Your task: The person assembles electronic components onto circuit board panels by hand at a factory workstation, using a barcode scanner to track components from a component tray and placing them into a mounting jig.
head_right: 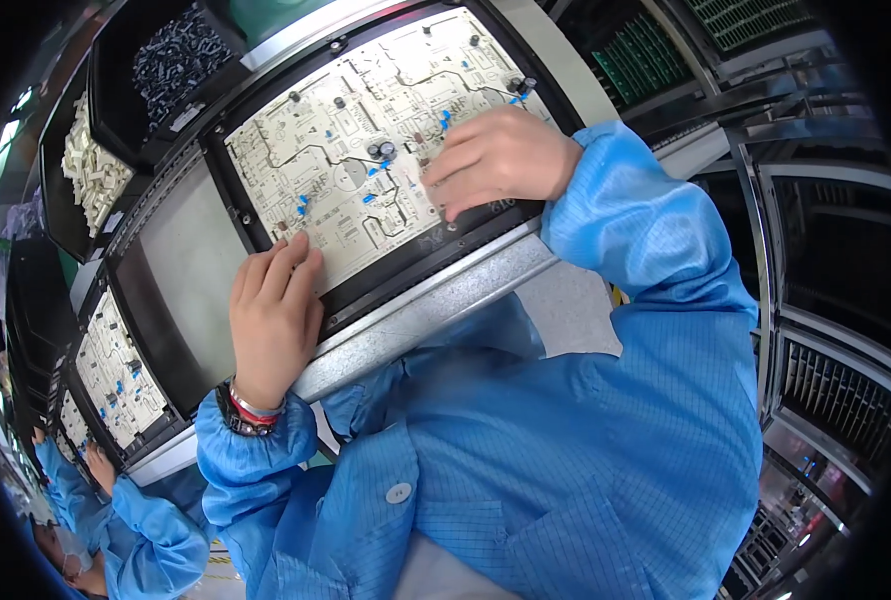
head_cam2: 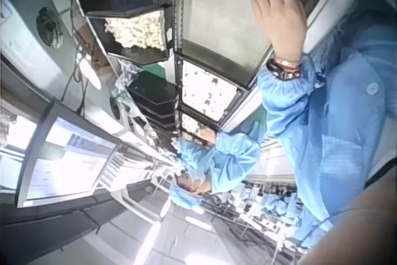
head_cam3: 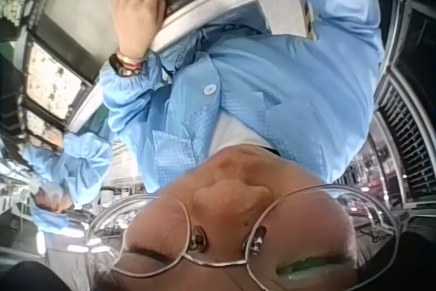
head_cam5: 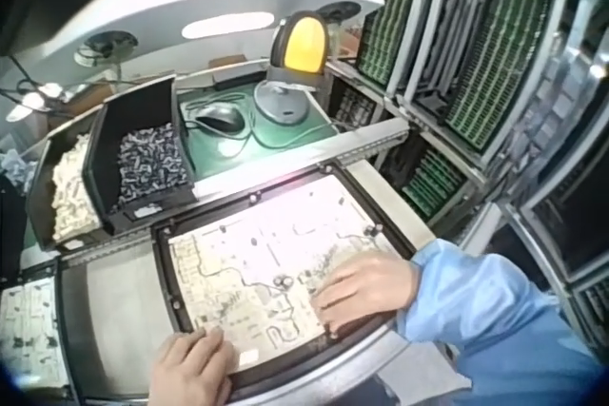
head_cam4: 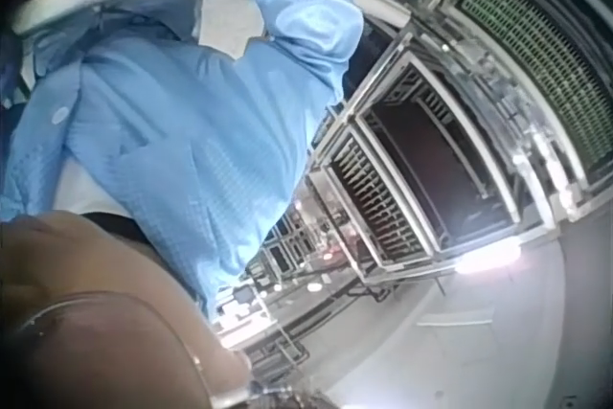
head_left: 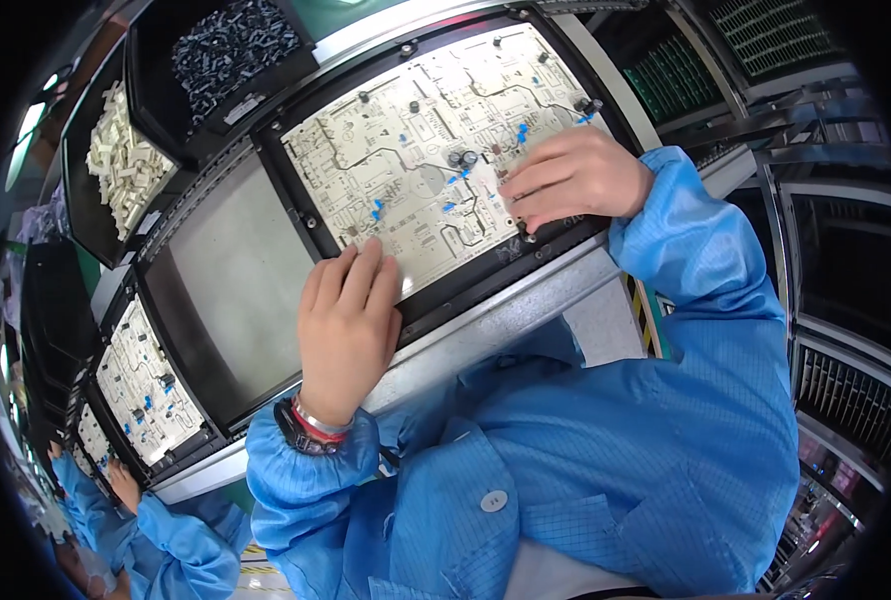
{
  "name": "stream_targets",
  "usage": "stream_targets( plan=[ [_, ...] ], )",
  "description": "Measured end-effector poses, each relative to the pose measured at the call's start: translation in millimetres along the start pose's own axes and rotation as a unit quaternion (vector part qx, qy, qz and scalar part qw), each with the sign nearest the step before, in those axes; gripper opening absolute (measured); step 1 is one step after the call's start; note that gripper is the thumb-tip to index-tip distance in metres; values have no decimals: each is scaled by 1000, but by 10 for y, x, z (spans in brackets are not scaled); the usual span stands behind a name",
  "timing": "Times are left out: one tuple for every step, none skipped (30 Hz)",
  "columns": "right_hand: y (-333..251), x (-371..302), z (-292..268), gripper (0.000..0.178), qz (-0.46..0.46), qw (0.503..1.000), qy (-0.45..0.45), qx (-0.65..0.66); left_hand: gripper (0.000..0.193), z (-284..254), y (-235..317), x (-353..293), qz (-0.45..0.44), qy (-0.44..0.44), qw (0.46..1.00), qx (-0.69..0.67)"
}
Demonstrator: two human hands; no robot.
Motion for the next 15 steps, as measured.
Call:
stream_targets(
  plan=[
    [28,-42,-55,24,5,1000,0,0,41,-3,-10,1,4,-3,1000,-2],
    [73,-100,-180,25,47,997,14,52,42,-16,-32,-14,-9,-1,1000,-19],
    [126,-163,-300,26,85,990,29,105,43,-31,-53,-30,-26,2,999,-34],
    [166,-257,-414,30,144,985,32,88,39,-61,-60,-40,-35,-4,998,-54],
    [220,-392,-540,35,163,984,18,68,39,-88,-84,-32,-32,-6,998,-54],
    [268,-569,-578,38,216,973,-32,70,35,-119,-114,-21,-31,-20,996,-83],
    [297,-708,-584,41,267,957,-83,72,32,-152,-127,6,-30,-33,993,-110],
    [292,-770,-560,41,267,957,-82,73,27,-223,-104,65,-47,-40,988,-142],
    [278,-814,-522,44,260,957,-108,64,27,-271,-111,130,-49,-41,988,-141],
    [275,-850,-504,48,252,957,-134,54,27,-312,-149,205,-46,-31,990,-126],
    [280,-900,-507,48,253,957,-133,57,27,-337,-196,280,-43,-23,993,-112],
    [303,-920,-489,50,252,954,-142,85,28,-340,-286,329,-40,-8,994,-98],
    [312,-948,-475,53,251,950,-151,112,28,-313,-382,382,-43,-9,995,-94],
    [323,-984,-478,51,249,948,-154,125,29,-271,-500,446,-46,30,994,-97],
    [343,-990,-497,51,241,950,-152,125,29,-246,-613,488,-50,72,991,-98]
  ],
)
Point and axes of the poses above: each hand's wrist, its own x-axis towards the middle knuckle, its own z-axis out of the palm, y = z × x, the point moved 1 cm from there along x, towards the middle knuckle, and after that the axes turned 7 degrees about -x, right-handed, at the moved point
